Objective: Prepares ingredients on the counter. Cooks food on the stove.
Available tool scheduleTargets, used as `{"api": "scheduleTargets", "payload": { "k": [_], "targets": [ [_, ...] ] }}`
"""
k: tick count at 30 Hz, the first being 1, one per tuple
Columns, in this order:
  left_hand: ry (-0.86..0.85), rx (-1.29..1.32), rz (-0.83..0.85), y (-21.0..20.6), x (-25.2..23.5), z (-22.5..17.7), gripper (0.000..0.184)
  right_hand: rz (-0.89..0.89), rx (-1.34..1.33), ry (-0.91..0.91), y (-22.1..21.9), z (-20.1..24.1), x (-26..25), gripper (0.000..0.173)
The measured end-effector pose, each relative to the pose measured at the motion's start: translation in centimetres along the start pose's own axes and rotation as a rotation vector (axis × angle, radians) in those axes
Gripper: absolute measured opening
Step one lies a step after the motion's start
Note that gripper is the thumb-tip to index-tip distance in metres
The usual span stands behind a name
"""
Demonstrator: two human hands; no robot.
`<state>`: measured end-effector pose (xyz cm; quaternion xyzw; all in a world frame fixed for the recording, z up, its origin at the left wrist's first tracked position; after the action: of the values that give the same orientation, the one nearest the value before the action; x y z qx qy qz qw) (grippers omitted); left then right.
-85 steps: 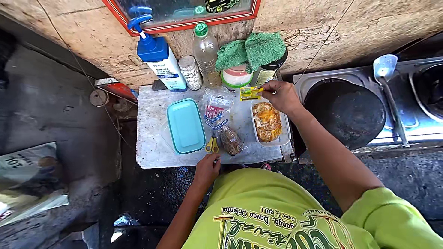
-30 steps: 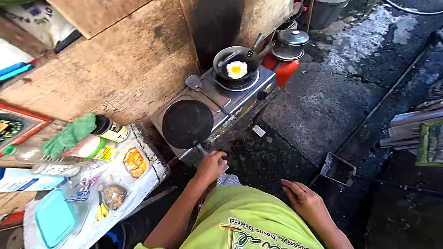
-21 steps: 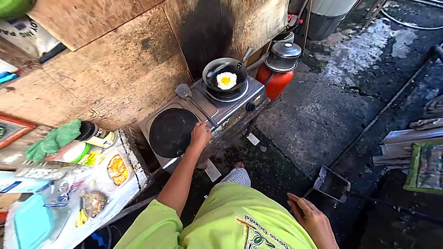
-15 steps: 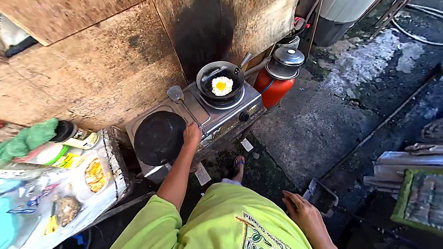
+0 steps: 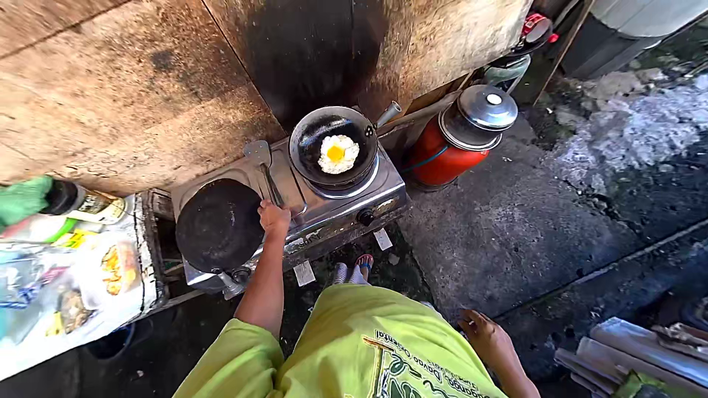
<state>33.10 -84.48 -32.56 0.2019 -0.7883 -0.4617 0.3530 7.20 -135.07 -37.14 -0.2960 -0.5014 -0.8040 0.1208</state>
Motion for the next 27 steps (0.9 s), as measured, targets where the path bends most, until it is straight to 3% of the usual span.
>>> {"api": "scheduleTargets", "payload": {
  "k": [7,11,16,20,27],
  "targets": [
    [-0.122,0.153,-0.253,4.4,6.8,-0.9,0.052,0.204,0.144,0.129,6.2,-4.5,-6.6,0.033],
    [-0.288,-0.106,-0.286,9.3,11.8,-1.8,0.045,0.14,0.114,0.208,9.8,-9.9,-11.2,0.033],
    [-0.338,-0.544,-0.161,13.3,13.9,-6.5,0.039,0.093,0.108,0.132,13.4,-13.8,-14.1,0.032],
    [-0.302,-0.803,-0.057,13.9,13.3,-10.8,0.036,0.078,0.105,0.14,13.0,-14.5,-14.9,0.032],
    [-0.343,-0.919,0.123,15.6,10.3,-15.4,0.03,0.144,0.085,0.128,10.0,-11.4,-13.5,0.031]
  ]
}}
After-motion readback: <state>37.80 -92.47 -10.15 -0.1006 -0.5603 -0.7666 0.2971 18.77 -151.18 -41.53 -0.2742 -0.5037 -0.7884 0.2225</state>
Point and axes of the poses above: each hand's wrist, its own x-axis away from the middle knuckle, its own y-axis out of the back of the hand, z = x × y, the point moved 3 cm from there along -x, towards the middle knuckle, and after that the axes turned 2 degrees about x, right-handed, at the moved point
